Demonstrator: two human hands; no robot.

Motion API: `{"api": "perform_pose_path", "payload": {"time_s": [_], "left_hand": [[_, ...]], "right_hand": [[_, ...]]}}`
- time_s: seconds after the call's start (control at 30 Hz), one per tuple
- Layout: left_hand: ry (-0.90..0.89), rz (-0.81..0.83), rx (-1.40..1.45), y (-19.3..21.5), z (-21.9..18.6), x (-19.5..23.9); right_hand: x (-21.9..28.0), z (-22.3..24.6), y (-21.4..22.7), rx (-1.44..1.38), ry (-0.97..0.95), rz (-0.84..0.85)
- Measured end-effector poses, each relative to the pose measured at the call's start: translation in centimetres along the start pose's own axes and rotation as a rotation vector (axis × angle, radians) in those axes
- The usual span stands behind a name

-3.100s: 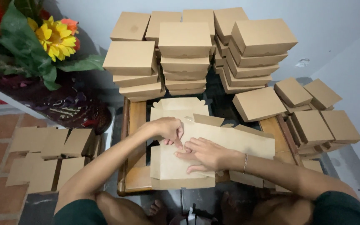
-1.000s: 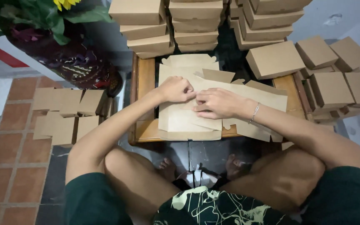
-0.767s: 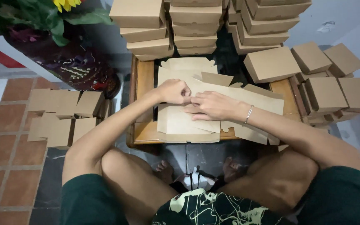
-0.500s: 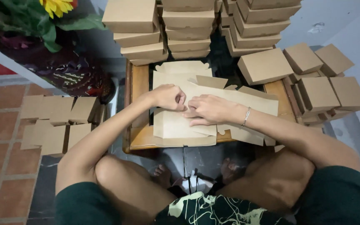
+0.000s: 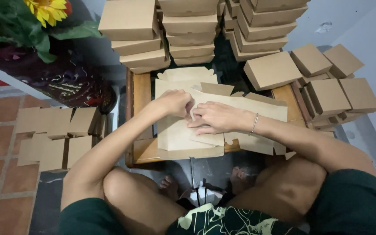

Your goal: The person assembles a flat-packed cardboard box by folding and interlocking its flaps. They work on a low wooden table, folding side panels and securing the top and bottom tabs to form a complete box.

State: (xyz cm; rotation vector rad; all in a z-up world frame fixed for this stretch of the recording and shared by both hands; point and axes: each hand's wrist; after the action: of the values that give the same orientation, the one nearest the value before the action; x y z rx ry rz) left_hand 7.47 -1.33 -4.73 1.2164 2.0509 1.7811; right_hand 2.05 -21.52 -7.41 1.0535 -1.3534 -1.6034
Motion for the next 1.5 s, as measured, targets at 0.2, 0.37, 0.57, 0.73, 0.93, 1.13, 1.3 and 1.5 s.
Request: {"api": "perform_pose_path", "payload": {"time_s": [0.2, 0.37, 0.57, 0.73, 0.93, 1.13, 1.3, 1.5], "left_hand": [[-0.006, -0.050, -0.264, -1.2, -1.9, -4.1], [-0.091, -0.226, -0.476, -1.3, -4.4, -3.7], [-0.136, -0.450, -0.553, -3.3, -2.3, -8.4], [-0.188, -0.512, -0.521, -0.4, -4.6, -6.5], [-0.174, -0.520, -0.263, -0.7, -3.9, -6.4], [-0.198, -0.428, -0.200, -1.0, -3.1, -7.0], [-0.216, -0.373, -0.102, 0.2, -4.3, -5.6], [-0.261, -0.365, 0.041, 0.0, -3.8, -4.8]], "right_hand": [[-0.6, 1.8, 1.5, 0.136, 0.015, -0.047], [0.7, 0.7, -0.9, 0.073, -0.046, -0.018], [1.2, 1.1, -0.2, 0.025, -0.089, 0.006], [1.4, 0.5, 0.4, -0.068, -0.134, 0.110], [2.0, -0.2, -1.3, -0.077, -0.112, 0.123], [1.9, 0.8, 0.2, -0.062, -0.138, 0.151], [1.9, 2.0, 1.7, -0.085, -0.170, 0.196], [2.6, 2.4, 1.0, 0.060, -0.107, 0.112]]}}
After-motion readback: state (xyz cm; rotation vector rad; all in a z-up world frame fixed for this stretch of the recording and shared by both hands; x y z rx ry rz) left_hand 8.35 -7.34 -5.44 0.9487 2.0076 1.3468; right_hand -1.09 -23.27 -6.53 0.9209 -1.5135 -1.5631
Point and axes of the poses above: each hand's wrist, its own x-axis away from the middle knuckle, its own y-axis out of the back of the hand, z = x × y, and after that the axes turned 3 degrees about x, right-handed
